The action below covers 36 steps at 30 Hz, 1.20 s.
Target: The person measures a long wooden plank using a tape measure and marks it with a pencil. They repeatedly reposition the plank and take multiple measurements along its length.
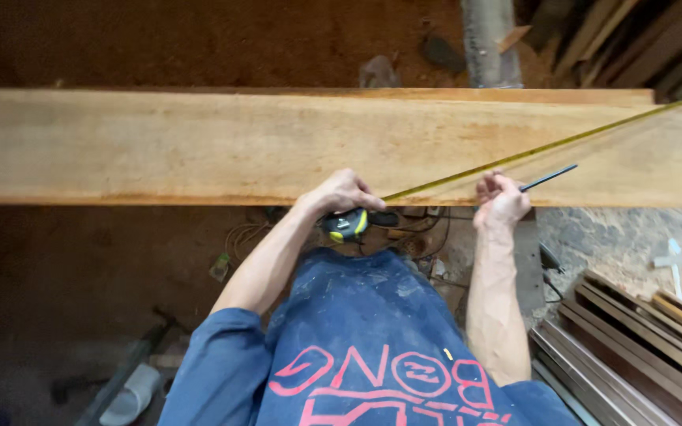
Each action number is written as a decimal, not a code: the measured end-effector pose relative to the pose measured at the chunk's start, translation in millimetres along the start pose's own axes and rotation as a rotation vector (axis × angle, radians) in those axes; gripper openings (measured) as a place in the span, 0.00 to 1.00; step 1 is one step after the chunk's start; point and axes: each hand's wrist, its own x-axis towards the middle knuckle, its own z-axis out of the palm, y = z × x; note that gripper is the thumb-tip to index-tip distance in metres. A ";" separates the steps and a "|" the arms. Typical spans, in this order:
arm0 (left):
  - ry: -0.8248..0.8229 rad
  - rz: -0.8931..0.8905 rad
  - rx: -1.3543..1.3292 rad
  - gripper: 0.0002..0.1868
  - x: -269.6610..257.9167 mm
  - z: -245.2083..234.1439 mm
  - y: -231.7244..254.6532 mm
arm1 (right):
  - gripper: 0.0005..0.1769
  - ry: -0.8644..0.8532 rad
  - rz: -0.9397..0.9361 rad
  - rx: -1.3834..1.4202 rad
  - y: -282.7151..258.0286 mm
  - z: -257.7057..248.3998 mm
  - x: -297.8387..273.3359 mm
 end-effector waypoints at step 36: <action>1.057 -0.007 -0.377 0.39 -82.8 3.0 -31.7 | 0.24 -0.644 0.485 -0.013 126.4 119.9 -266.5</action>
